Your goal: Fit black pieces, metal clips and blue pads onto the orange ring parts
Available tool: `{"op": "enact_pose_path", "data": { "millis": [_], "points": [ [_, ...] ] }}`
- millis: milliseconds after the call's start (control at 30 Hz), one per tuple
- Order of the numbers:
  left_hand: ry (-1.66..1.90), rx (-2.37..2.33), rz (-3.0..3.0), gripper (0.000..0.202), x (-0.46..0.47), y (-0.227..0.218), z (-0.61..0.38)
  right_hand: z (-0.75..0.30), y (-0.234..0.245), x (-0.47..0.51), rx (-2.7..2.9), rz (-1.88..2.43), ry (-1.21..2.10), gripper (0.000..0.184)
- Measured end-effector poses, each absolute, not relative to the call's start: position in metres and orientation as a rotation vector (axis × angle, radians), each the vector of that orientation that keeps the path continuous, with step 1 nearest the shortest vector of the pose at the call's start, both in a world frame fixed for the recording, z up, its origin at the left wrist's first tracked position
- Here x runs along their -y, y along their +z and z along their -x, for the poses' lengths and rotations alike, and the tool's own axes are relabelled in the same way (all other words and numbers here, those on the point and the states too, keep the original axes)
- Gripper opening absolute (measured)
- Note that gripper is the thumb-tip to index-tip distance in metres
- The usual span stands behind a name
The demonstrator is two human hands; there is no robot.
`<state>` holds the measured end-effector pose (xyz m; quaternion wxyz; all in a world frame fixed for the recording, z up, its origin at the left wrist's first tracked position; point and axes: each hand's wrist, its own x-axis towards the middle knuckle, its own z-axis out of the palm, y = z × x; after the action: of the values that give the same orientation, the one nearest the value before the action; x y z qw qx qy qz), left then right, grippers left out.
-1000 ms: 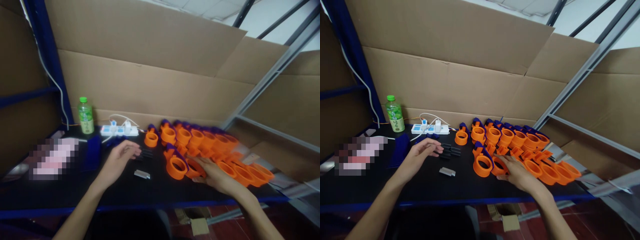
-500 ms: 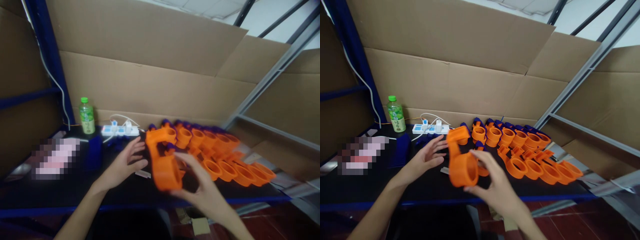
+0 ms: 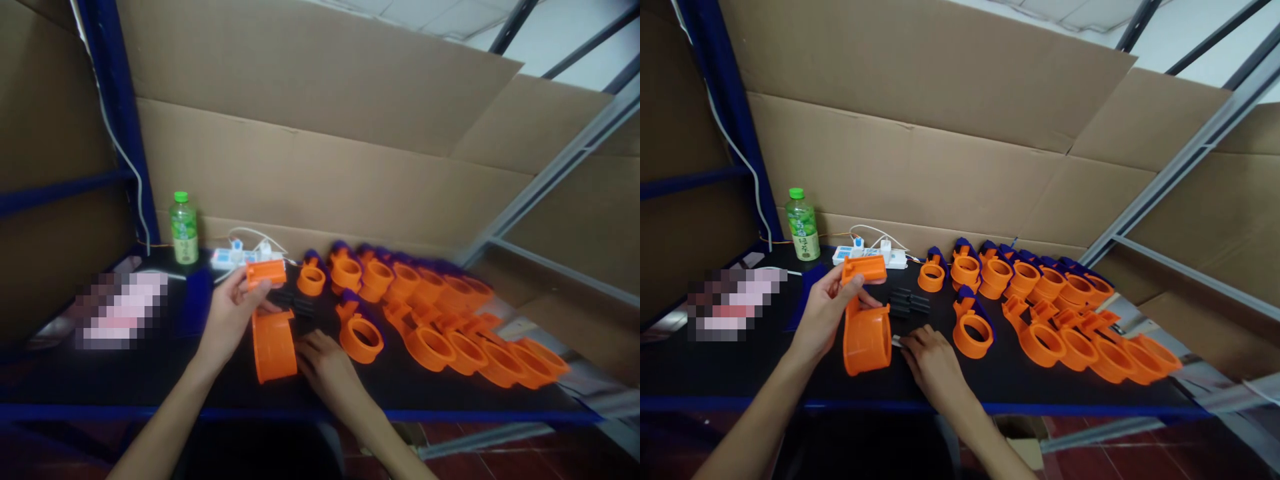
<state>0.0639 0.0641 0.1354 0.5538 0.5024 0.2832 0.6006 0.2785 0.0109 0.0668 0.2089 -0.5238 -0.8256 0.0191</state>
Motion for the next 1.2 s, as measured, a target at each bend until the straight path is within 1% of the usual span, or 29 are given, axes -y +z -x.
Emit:
{"op": "enact_pose_path", "data": {
  "millis": [67, 200, 367, 500, 600, 833, 1033, 1200],
  "points": [
    [1.396, -0.675, -1.192, 0.042, -0.062, 0.135, -0.065, -0.278, 0.061, -0.011, 2.283, 1.449, 0.026, 0.023],
    [1.344, -0.695, -1.220, 0.043, -0.062, 0.133, -0.065, -0.281, 0.066, -0.012, 2.173, 1.385, 0.127, 0.022],
    [1.241, -0.653, -1.294, 0.042, -0.061, 0.135, -0.063, -0.287, 0.112, -0.010, 1.836, 1.297, 0.298, 0.020],
    [1.145, -0.621, -1.299, 0.050, -0.058, 0.135, -0.064, -0.285, 0.153, -0.003, 1.685, 1.267, 0.330, 0.017],
    [1.091, -0.594, -1.279, 0.056, -0.058, 0.134, -0.065, -0.281, 0.165, 0.001, 1.672, 1.273, 0.324, 0.016],
    [1.030, -0.549, -1.283, 0.065, -0.058, 0.131, -0.064, -0.277, 0.167, 0.003, 1.671, 1.286, 0.369, 0.016],
    [1.034, -0.598, -1.419, 0.064, -0.055, 0.132, -0.059, -0.279, 0.182, 0.010, 1.792, 1.290, 0.324, 0.015],
    [0.965, -0.578, -1.462, 0.066, -0.054, 0.137, -0.055, -0.285, 0.201, 0.010, 1.955, 1.305, 0.324, 0.013]
  ]
}}
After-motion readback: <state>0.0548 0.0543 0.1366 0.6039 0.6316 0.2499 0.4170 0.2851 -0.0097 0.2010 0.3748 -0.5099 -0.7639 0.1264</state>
